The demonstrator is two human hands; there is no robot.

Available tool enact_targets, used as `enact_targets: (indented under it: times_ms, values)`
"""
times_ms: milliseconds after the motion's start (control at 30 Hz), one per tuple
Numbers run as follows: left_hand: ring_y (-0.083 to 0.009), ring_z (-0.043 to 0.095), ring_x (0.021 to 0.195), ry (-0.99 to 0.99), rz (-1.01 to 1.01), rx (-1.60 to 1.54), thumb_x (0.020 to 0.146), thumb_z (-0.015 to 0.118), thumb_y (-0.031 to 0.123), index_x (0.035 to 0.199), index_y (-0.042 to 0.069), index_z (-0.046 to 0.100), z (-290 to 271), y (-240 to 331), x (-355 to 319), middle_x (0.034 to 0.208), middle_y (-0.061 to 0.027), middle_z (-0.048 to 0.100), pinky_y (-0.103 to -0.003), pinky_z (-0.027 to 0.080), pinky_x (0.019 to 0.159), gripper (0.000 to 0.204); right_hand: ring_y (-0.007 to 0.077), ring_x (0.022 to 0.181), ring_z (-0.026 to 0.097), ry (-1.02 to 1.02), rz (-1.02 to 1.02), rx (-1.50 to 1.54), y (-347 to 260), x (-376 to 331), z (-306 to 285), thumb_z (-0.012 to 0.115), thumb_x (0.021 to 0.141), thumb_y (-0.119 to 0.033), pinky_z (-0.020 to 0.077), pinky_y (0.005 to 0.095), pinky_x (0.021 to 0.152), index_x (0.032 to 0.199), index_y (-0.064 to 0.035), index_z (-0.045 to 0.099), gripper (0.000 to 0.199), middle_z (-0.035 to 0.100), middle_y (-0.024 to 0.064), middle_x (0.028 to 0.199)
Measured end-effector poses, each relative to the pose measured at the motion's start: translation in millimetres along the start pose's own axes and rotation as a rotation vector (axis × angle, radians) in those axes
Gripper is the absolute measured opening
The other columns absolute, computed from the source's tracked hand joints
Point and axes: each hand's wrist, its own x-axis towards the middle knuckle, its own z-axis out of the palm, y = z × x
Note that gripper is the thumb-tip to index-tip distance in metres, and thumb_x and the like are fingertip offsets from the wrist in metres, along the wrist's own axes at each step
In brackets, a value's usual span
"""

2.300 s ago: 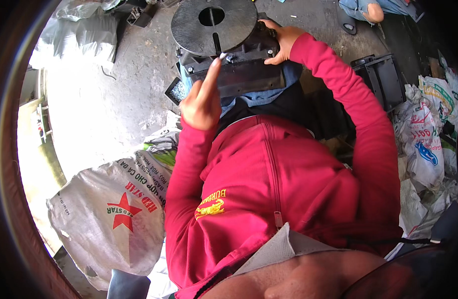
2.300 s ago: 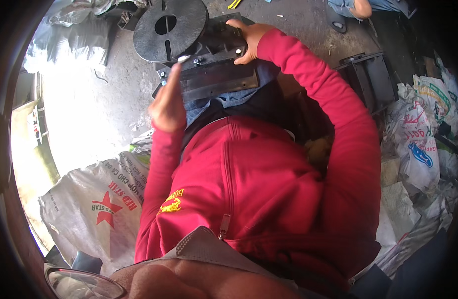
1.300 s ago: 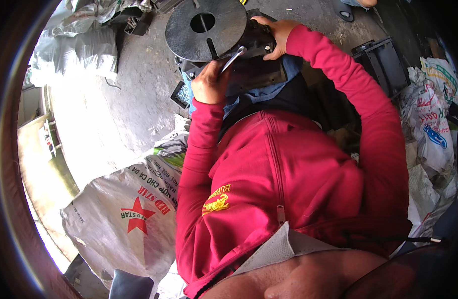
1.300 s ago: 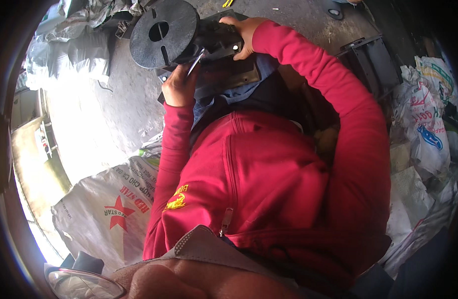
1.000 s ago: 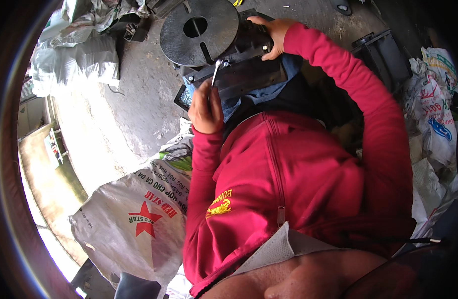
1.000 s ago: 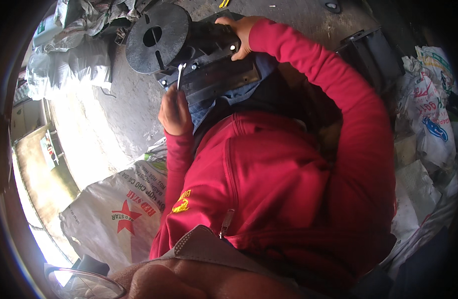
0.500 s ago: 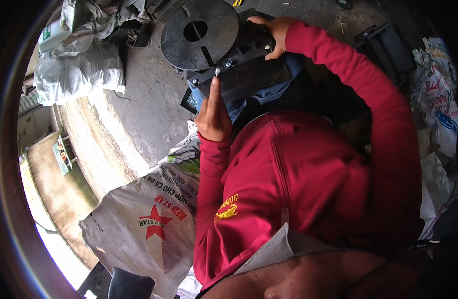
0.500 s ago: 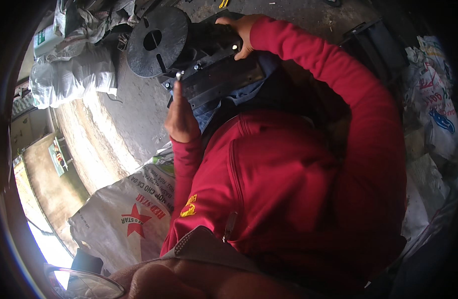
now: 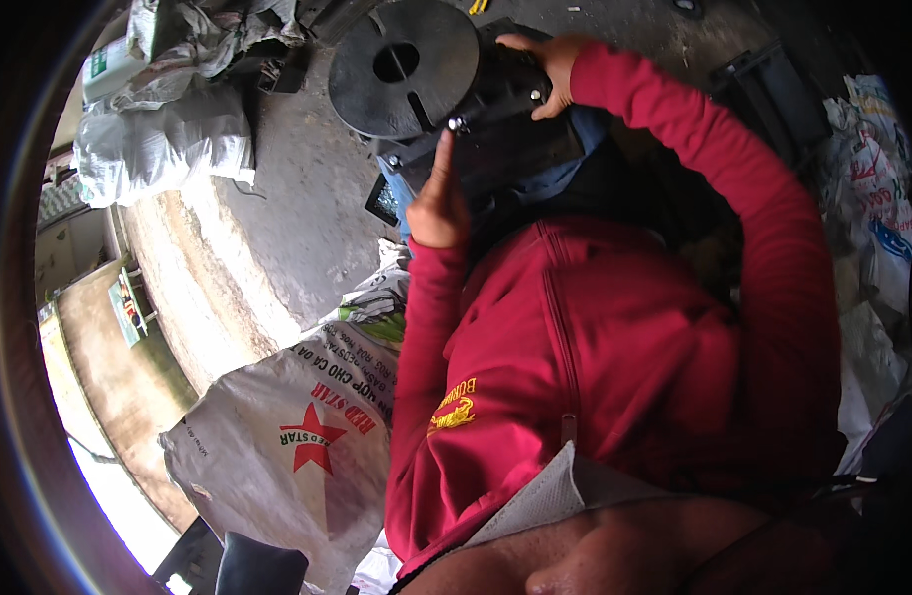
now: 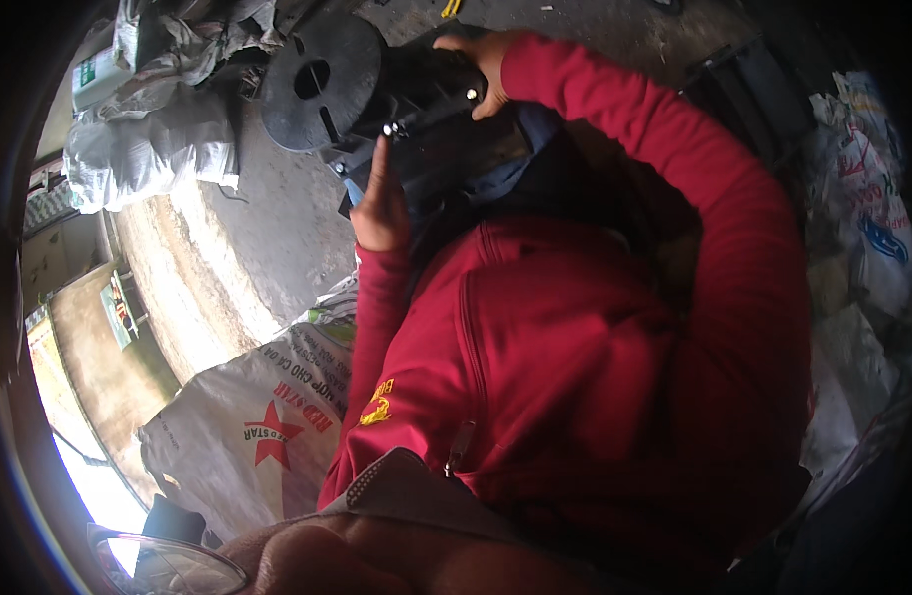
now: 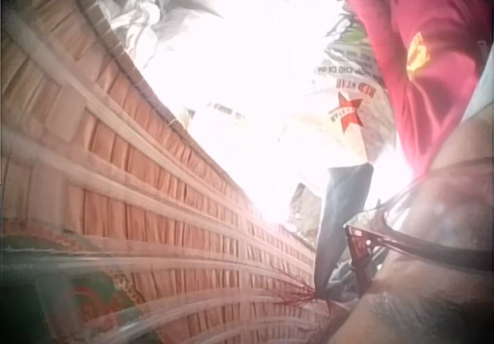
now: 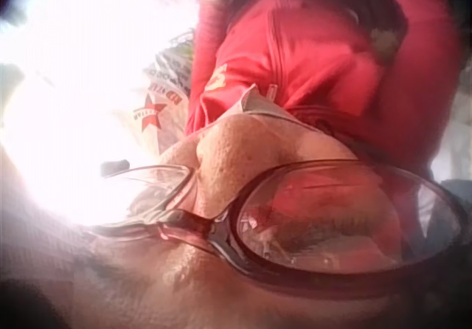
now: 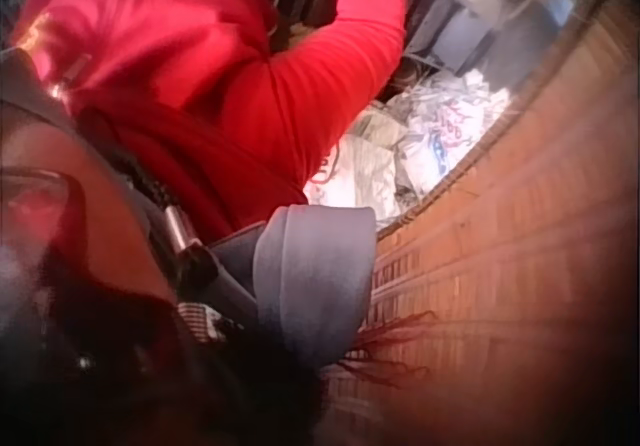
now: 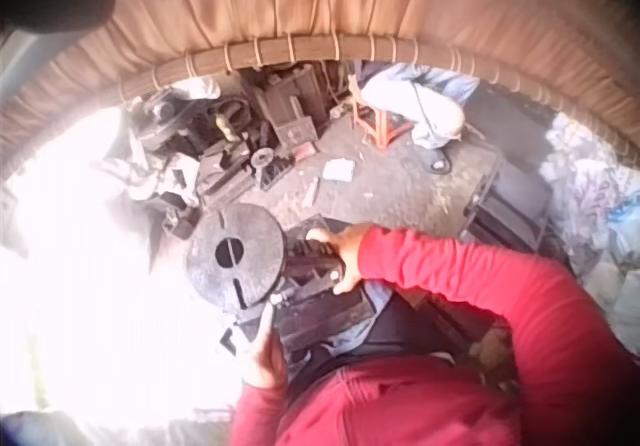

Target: The person uses a wrench to tighten bolts on a black metal machine part resting on their lap. They repeatedly reposition the part and apply torque to fasteners on different sides.

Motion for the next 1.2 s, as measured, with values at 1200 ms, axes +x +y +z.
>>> enact_targets:
  times_ms: [1200]
  values:
    - [-0.0187,0.048,0.038,0.065,0.206,0.147,0.081,0.058,0.0,0.127,0.017,0.056,-32,14,11,0.059,-0.0111,0.056,-0.032,0.039,0.042,0.049,0.0324,0.097,0.062,-0.025,0.045,-0.028,2,-2,-4,0.083,0.056,-0.031,0.0485,0.0383,0.083,0.143,-0.0206,0.017,0.11,0.063,0.014,0.11]
